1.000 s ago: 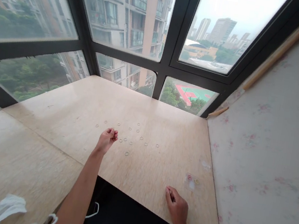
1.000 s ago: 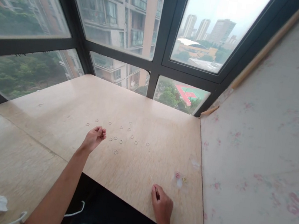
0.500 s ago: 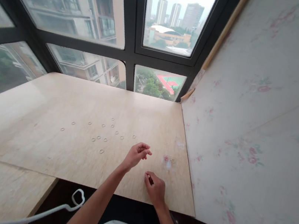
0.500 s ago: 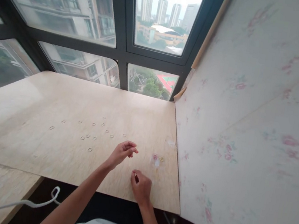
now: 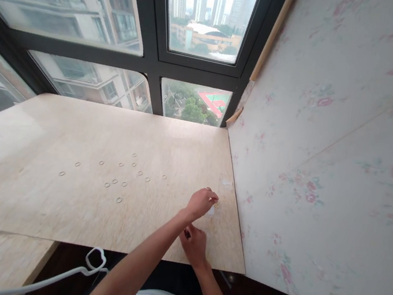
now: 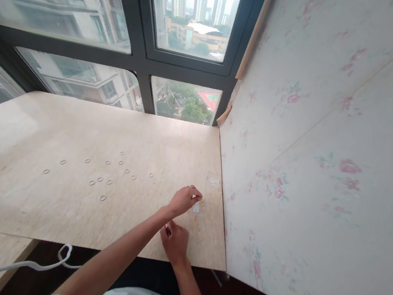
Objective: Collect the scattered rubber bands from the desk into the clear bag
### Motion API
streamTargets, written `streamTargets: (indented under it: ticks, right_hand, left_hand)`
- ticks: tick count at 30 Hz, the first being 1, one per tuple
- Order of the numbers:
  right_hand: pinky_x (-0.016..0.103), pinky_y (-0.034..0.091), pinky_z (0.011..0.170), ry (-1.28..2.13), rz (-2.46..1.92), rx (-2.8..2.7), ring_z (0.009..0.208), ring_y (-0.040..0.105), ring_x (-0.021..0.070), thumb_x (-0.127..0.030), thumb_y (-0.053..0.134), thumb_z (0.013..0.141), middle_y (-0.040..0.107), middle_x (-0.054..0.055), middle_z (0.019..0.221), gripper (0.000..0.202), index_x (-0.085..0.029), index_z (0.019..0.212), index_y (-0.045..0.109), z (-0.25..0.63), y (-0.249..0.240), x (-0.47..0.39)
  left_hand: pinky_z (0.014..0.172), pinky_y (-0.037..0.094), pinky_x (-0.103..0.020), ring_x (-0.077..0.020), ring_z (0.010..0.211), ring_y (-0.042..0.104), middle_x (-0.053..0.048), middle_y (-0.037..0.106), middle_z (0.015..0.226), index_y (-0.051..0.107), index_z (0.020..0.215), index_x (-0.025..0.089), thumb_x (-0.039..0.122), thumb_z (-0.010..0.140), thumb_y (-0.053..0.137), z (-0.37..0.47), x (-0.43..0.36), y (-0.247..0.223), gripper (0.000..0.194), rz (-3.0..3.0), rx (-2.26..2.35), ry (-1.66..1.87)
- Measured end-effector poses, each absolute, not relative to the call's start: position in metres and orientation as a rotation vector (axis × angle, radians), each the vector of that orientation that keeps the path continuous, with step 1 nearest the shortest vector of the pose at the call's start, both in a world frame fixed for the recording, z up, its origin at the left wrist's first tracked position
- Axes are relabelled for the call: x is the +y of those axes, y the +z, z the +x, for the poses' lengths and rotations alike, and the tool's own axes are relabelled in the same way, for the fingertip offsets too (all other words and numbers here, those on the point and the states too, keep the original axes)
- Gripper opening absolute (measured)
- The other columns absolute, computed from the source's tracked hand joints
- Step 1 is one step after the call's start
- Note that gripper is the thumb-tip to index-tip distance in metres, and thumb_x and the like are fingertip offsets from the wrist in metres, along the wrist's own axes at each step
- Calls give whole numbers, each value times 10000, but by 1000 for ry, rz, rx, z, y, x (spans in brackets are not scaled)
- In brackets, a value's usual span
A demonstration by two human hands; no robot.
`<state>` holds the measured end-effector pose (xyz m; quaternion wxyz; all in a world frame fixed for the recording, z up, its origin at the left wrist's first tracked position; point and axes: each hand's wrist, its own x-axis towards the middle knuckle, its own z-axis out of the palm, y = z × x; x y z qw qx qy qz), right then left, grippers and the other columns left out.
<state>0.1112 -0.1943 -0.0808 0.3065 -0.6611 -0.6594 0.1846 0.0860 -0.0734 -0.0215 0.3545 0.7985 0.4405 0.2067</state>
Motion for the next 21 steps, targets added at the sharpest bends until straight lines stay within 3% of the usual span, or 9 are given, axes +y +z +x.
streamTargets:
  ticks: [14, 21]
  right_hand:
    - [227, 265, 478, 559, -1704, -1744, 450, 544, 119, -254, 474, 834, 602, -16, 510, 221, -194, 693, 633, 112, -75, -195]
    - [206, 374, 541, 586, -1684, -1716, 530, 617, 128, -297, 450, 888, 674, -1, 603, 271, -199, 855, 701, 112, -74, -197]
  left_hand:
    - [754, 472, -284, -178, 834, 617, -62, 635, 953, 729, 903, 209, 145, 843, 531, 97, -69, -39, 217, 2086, 1089, 462]
    - [794, 477, -297, -159, 786, 610, -73, 662, 964, 695, 1027, 178, 170, 862, 515, 76, -57, -47, 244, 1968, 1156, 655]
